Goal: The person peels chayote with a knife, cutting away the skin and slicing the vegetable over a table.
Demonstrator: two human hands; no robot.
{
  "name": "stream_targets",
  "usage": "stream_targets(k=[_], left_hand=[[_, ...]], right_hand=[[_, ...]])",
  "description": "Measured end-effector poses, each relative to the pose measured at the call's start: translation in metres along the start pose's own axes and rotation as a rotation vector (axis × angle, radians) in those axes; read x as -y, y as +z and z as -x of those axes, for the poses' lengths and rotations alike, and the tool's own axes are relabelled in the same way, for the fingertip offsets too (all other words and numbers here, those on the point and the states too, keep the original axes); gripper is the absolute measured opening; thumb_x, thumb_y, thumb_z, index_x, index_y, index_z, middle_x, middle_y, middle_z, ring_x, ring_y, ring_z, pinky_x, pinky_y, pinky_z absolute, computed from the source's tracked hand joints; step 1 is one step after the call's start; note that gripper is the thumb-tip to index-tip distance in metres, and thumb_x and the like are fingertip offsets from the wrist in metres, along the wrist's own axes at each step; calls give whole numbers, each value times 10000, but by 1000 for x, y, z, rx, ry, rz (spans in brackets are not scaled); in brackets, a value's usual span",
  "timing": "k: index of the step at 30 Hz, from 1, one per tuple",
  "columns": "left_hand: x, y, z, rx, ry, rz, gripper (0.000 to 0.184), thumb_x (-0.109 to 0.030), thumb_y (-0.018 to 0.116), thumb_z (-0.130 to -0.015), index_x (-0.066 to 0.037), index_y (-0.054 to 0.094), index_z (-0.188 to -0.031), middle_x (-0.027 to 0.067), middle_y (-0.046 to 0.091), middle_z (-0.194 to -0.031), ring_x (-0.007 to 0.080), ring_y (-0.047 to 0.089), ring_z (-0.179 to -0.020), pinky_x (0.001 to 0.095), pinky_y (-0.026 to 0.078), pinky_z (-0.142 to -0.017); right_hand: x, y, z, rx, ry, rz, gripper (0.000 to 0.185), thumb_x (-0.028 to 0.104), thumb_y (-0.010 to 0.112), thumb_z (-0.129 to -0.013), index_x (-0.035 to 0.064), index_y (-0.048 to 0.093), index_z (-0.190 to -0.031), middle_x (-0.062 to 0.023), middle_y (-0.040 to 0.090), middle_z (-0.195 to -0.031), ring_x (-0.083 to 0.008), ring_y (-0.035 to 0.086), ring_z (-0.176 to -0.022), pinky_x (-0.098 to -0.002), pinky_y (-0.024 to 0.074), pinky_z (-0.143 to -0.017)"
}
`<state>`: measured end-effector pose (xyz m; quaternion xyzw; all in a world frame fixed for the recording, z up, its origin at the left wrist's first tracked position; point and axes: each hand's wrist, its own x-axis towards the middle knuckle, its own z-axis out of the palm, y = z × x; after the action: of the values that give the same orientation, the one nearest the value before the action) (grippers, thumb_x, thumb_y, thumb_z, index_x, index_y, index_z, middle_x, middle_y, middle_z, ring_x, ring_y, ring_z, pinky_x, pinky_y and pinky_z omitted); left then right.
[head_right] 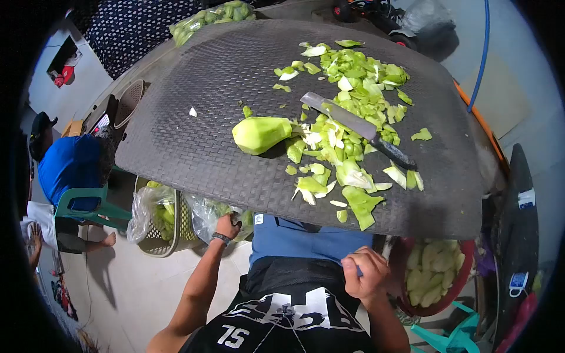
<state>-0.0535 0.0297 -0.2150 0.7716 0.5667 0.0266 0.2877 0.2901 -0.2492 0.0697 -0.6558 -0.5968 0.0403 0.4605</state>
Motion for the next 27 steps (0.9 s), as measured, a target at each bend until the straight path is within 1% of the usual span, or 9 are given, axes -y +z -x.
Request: stream_targets(k=[4, 6, 9, 11, 15, 17, 23, 24, 27], left_hand=[[-46, -93, 32, -15, 90, -1, 518, -326, 851, -819, 22, 740, -1186, 275, 756, -1086, 418, 740, -1025, 466, 585, -915], [-99, -184, 63, 327, 151, 199, 426, -323, 858, -862, 0, 775, -1127, 190, 791, -891, 262, 784, -841, 360, 602, -794], [-165, -279, 102, 454, 556, 533, 290, -155, 907, -815, -7, 774, -1026, 84, 792, -946, 174, 757, -833, 336, 593, -795], [-197, -301, 103, 180, 690, 595, 304, -159, 915, -792, 3, 763, -999, 94, 789, -955, 206, 756, -859, 338, 587, -819], [-271, -309, 55, -366, 830, -72, 587, -277, 905, -774, -11, 680, -1246, 196, 703, -1201, 367, 669, -1104, 438, 552, -959], [-289, -291, 15, -454, 956, -187, 734, -343, 905, -751, -35, 624, -1355, 222, 662, -1262, 391, 623, -1196, 477, 529, -1010], [-326, -289, -36, -1, 718, -367, 863, -304, 915, -708, -26, 554, -1441, 219, 684, -1256, 371, 680, -1150, 417, 534, -1024], [-326, -291, -39, 50, 740, -225, 851, -303, 907, -715, -26, 555, -1440, 203, 692, -1247, 354, 691, -1128, 407, 541, -1007], [-317, -292, -53, 179, 806, 305, 858, -286, 902, -705, -25, 548, -1442, 140, 717, -1224, 278, 716, -1074, 355, 566, -921]], right_hand=[[7, -30, -65, -96, -147, 211, 47, 27, 689, -858, 47, 680, -900, -123, 695, -852, -334, 681, -770, -426, 550, -733], [-15, -45, -106, -185, -35, 399, 160, 72, 738, -872, 30, 679, -1016, -155, 698, -1038, -364, 671, -958, -454, 535, -858], [-57, -53, -158, -174, -8, 613, 413, 179, 790, -903, 20, 631, -1250, -194, 626, -1311, -400, 599, -1175, -475, 482, -1011], [-83, -50, -172, -32, 70, 628, 453, 200, 788, -914, 26, 615, -1294, -202, 614, -1296, -413, 592, -1187, -484, 479, -1015], [-95, -40, -187, 160, 253, 488, 480, 219, 785, -920, 21, 593, -1313, -209, 601, -1232, -437, 593, -1186, -512, 475, -1015], [-97, -40, -190, 168, 235, 470, 440, 208, 780, -924, 19, 589, -1273, -216, 581, -1192, -447, 606, -1139, -517, 483, -998], [-99, -61, -193, 84, 248, 392, 386, 193, 757, -951, 6, 574, -1236, -229, 583, -1194, -441, 625, -1108, -491, 513, -950], [-102, -63, -194, -39, 137, 392, 327, 225, 758, -968, -1, 605, -1148, -186, 631, -1033, -329, 662, -931, -422, 527, -866], [-95, -75, -202, -64, 426, 192, 317, 280, 771, -972, 2, 636, -1040, -122, 612, -811, -197, 616, -774, -361, 511, -764]])
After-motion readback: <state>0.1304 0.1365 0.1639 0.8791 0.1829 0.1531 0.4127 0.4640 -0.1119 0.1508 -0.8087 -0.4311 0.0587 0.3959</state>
